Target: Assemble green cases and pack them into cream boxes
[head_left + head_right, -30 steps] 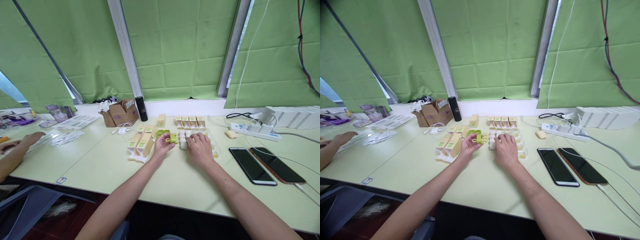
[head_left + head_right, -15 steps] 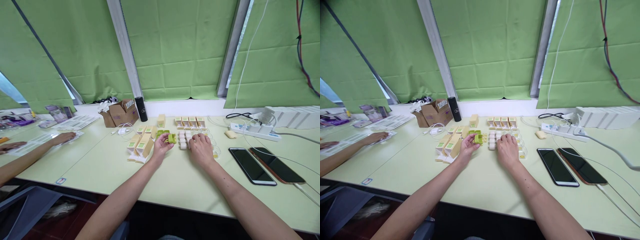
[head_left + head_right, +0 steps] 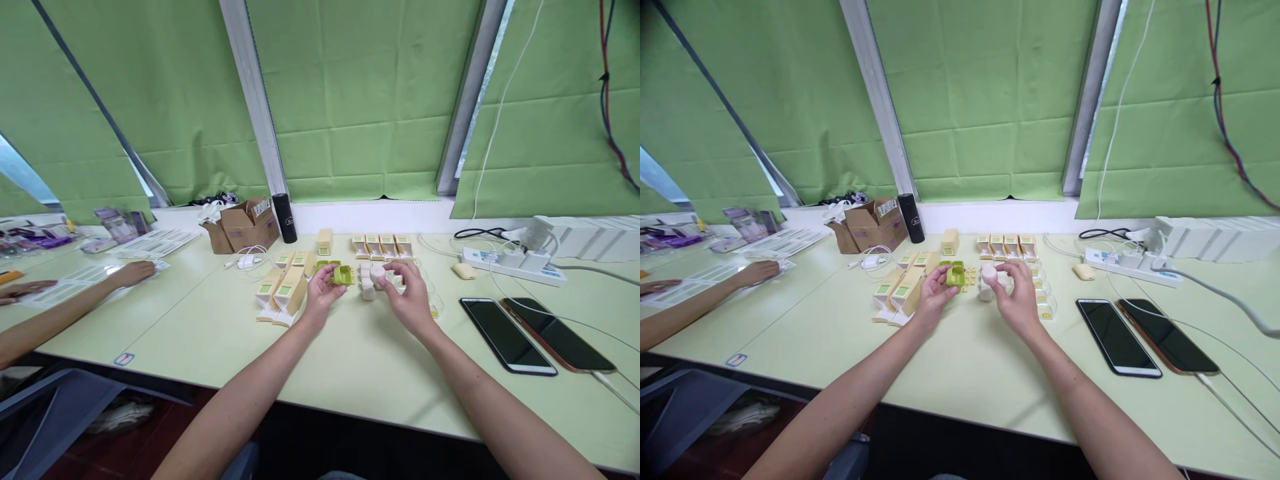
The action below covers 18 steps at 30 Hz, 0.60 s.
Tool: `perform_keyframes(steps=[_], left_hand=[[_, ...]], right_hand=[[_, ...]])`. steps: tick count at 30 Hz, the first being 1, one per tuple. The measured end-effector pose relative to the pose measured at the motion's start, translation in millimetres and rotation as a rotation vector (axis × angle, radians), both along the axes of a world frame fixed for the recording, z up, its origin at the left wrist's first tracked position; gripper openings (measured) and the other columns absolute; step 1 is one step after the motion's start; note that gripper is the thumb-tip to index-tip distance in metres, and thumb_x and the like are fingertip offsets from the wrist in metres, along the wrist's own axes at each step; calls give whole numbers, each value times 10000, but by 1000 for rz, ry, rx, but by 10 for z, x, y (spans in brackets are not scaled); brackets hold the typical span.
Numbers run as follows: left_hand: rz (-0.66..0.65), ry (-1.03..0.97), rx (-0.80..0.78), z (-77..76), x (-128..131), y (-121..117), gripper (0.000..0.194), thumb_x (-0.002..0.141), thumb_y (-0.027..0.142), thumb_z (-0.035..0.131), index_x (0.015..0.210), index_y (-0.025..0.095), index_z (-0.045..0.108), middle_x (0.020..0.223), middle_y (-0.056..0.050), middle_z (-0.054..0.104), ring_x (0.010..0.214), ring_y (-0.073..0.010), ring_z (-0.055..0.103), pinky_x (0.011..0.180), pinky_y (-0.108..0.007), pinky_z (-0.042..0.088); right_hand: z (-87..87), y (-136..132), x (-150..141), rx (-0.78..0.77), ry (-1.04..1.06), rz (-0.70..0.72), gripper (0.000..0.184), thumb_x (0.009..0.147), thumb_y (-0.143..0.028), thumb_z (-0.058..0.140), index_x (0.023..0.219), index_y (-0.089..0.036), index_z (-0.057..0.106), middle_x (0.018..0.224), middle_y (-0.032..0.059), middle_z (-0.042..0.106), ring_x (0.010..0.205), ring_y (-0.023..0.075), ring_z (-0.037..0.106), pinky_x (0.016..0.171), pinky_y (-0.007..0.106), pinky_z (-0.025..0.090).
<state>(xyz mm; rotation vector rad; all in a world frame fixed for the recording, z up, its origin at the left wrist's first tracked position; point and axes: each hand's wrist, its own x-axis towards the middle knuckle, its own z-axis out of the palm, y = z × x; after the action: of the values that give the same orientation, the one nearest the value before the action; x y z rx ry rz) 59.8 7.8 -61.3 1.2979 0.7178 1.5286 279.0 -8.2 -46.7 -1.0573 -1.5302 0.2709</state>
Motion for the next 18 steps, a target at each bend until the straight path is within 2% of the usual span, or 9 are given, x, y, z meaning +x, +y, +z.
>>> perform_keyframes(steps=[3,6,8,11,16,18], left_hand=[[-3,13,17,3,0,-1,660,684,357,951,1227,180,619,1239,-140,729,1099,-252,709,911,-362,568],[-7,14,24,19,2,-14,657,684,341,951,1227,183,617,1262,-143,730,1142,-256,703,942,-363,555],[-8,13,22,31,4,-23,658,683,331,952,1230,185,617,1278,-143,730,1151,-257,704,955,-364,549],[-12,22,29,43,7,-32,646,687,327,949,1224,186,619,1297,-149,729,1149,-263,708,953,-370,548],[-21,17,39,50,12,-37,644,673,309,957,1213,179,631,1277,-151,742,1152,-271,711,962,-375,545],[-17,14,36,51,14,-38,641,669,304,958,1209,179,636,1264,-144,747,1152,-269,710,966,-370,539]], right_hand=[[3,8,-55,-185,511,363,329,902,-523,711,1060,-236,671,895,46,670,729,197,581,669,353,504],[12,-12,-97,-378,760,605,343,850,-534,783,958,-233,659,766,10,621,648,170,556,597,320,481],[18,-30,-113,-441,802,681,325,845,-516,797,895,-230,651,738,8,610,640,170,562,576,313,476],[11,-43,-129,-449,788,732,307,863,-513,769,861,-229,653,752,30,644,650,190,594,573,336,493],[-18,-50,-160,-476,852,782,298,854,-476,770,975,-211,709,937,111,763,775,245,688,663,398,556],[-20,-64,-168,-507,884,821,311,831,-455,804,1013,-217,722,1010,113,780,825,242,705,709,397,569]])
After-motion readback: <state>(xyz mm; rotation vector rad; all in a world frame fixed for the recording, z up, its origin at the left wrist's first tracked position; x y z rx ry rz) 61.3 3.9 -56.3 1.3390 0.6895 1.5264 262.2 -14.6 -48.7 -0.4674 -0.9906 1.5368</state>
